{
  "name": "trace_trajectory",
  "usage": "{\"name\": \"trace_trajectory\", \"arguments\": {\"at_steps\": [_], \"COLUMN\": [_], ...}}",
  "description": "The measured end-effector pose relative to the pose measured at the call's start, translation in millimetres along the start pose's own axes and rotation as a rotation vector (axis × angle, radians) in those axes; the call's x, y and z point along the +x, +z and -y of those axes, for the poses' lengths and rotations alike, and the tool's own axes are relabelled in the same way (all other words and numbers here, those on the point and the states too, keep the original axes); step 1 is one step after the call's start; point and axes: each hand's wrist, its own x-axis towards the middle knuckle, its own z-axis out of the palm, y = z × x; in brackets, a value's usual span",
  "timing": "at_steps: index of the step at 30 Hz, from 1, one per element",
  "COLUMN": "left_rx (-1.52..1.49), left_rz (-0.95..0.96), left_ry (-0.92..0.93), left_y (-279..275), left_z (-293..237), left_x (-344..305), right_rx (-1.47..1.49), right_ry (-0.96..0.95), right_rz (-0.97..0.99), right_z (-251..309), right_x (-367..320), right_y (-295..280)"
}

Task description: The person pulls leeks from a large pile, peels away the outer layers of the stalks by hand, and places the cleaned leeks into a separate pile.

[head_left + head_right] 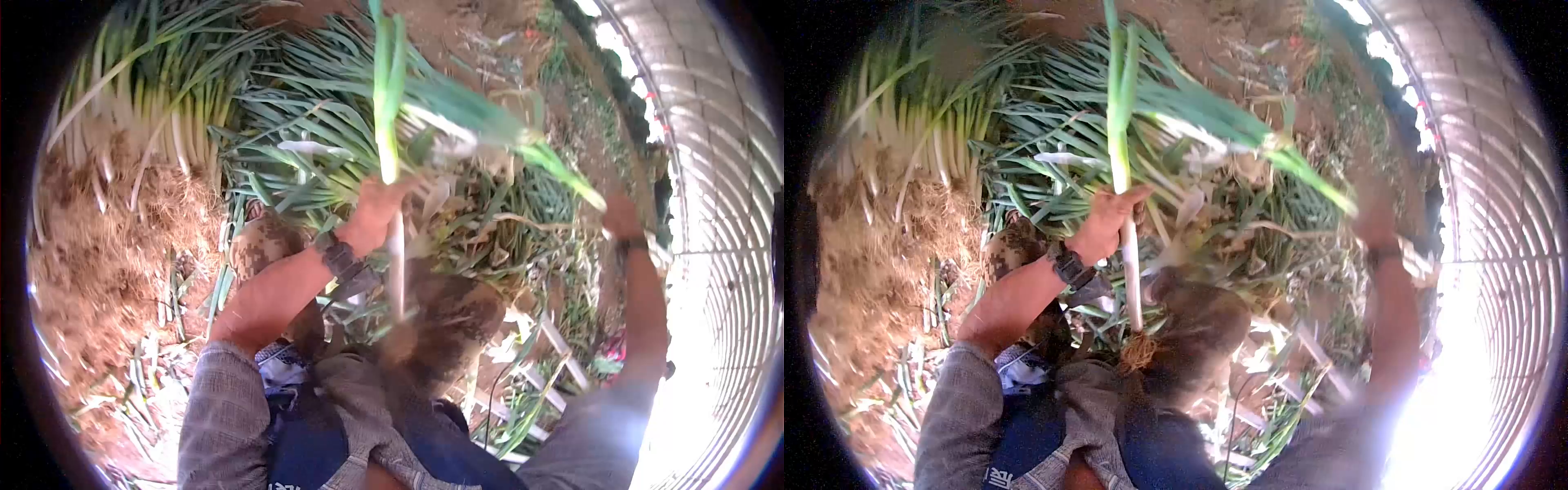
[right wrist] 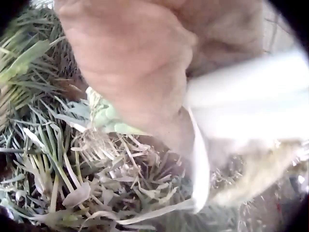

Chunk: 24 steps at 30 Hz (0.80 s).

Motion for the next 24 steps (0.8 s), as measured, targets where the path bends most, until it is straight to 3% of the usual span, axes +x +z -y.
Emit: {"name": "trace_trajectory", "arguments": {"at_steps": [1, 2, 3, 4, 7, 9, 11, 12, 14, 16, 17, 18, 19, 20, 21, 22, 23, 24], "left_rx": [0.016, 0.044, 0.037, 0.043, 0.024, 0.096, 0.176, 0.144, 0.135, 0.067, -0.002, -0.016, 0.204, 0.125, 0.361, 0.156, 0.085, 0.739], "left_rz": [-0.001, 0.018, -0.075, -0.099, -0.129, -0.155, -0.149, -0.083, -0.049, -0.007, 0.02, 0.071, 0.232, 0.241, 0.404, 0.434, 0.332, 0.265], "left_ry": [0.059, 0.091, -0.074, -0.057, 0.09, 0.102, 0.146, 0.144, 0.119, 0.119, 0.101, 0.009, 0.325, 0.183, 0.658, 0.707, 0.506, 0.937], "left_y": [-7, -7, -5, 1, -9, -12, -14, -14, -4, 4, 4, 6, -11, -11, -32, -31, -17, -26], "left_z": [8, 13, 10, 12, 30, 35, 40, 38, 28, 30, 31, 24, 52, 52, 92, 104, 88, 84], "left_x": [2, -5, -1, -2, 10, 14, 20, 19, 7, 9, 9, -1, 23, 19, 62, 69, 39, 46], "right_rx": [-0.012, -0.038, -0.067, -0.098, -0.119, -0.192, -0.09, -0.086, 0.016, 0.218, 0.378, 0.561, 0.423, 0.379, 0.971, 0.963, 1.234, 1.366], "right_ry": [-0.009, 0.099, 0.22, 0.272, 0.477, 0.558, 0.707, 0.651, 0.727, 0.661, 0.47, 0.576, 0.423, 0.369, 0.257, 0.039, 0.117, 0.091], "right_rz": [-0.019, 0.099, 0.215, 0.259, 0.209, 0.173, 0.128, -0.029, 0.009, -0.106, -0.326, -0.154, -0.044, -0.035, -0.133, -0.294, 0.013, 0.238], "right_z": [-8, -19, -30, -47, -53, -103, -104, -101, -104, -56, -48, -24, 13, 64, 111, 152, 202, 241], "right_x": [1, -20, -42, -62, -108, -141, -167, -180, -182, -171, -161, -145, -131, -118, -105, -89, -85, -80], "right_y": [-11, -21, -29, -40, -113, -104, -128, -129, -117, -115, -83, -58, -59, -59, -41, -12, -39, -44]}}
